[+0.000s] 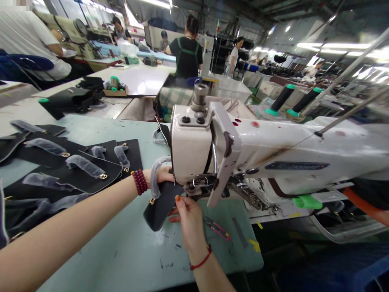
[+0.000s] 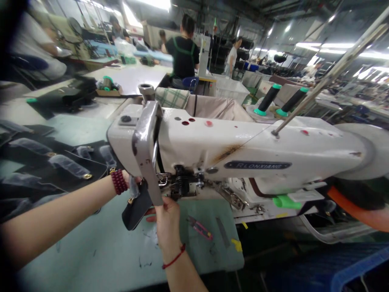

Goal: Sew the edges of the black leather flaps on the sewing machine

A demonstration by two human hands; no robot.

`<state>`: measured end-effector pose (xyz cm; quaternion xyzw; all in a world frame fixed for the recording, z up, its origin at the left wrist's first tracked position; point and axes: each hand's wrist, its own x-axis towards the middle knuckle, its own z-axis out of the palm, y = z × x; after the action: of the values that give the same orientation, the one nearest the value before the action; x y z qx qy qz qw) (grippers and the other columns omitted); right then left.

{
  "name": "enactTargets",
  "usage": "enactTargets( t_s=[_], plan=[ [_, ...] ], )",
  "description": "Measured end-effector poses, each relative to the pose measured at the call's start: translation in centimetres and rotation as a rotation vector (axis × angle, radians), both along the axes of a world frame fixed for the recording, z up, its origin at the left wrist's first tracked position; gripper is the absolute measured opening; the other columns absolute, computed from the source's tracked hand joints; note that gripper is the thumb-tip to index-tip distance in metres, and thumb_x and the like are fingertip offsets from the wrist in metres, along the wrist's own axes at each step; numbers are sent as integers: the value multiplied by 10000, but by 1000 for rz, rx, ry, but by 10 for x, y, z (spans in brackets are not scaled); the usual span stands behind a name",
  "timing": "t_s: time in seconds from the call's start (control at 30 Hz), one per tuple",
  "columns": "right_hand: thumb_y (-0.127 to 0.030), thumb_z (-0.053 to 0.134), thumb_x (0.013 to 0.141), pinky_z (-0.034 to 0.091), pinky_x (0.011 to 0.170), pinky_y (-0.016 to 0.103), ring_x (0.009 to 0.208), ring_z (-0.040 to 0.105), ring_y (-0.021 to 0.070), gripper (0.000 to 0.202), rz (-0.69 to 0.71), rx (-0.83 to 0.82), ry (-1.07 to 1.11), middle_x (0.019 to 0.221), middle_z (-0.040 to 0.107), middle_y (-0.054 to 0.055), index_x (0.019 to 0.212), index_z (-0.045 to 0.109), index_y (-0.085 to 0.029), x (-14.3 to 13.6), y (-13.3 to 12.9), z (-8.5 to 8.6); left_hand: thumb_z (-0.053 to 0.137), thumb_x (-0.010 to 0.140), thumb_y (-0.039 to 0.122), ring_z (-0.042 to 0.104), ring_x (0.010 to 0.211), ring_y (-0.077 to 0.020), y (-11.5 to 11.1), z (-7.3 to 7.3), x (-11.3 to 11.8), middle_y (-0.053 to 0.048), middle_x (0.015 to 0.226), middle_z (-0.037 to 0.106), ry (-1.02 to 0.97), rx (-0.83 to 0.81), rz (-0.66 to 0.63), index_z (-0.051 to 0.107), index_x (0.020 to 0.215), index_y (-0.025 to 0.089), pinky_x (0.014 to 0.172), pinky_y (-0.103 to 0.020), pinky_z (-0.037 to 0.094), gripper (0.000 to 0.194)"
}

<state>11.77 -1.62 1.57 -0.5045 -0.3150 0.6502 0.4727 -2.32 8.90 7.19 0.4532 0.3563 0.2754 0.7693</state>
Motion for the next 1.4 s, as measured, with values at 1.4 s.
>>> enactTargets(
  t_s=[1.4],
  plan=[
    [-543, 681, 775, 363, 451, 190, 486, 480, 94, 420, 185, 13, -143, 577, 538, -17, 686, 611, -138, 44, -7, 13, 823, 745, 277, 737, 761, -180, -63, -18, 12, -46, 902, 803, -111, -268, 175, 751, 973, 153, 724, -249, 596, 269]
  ],
)
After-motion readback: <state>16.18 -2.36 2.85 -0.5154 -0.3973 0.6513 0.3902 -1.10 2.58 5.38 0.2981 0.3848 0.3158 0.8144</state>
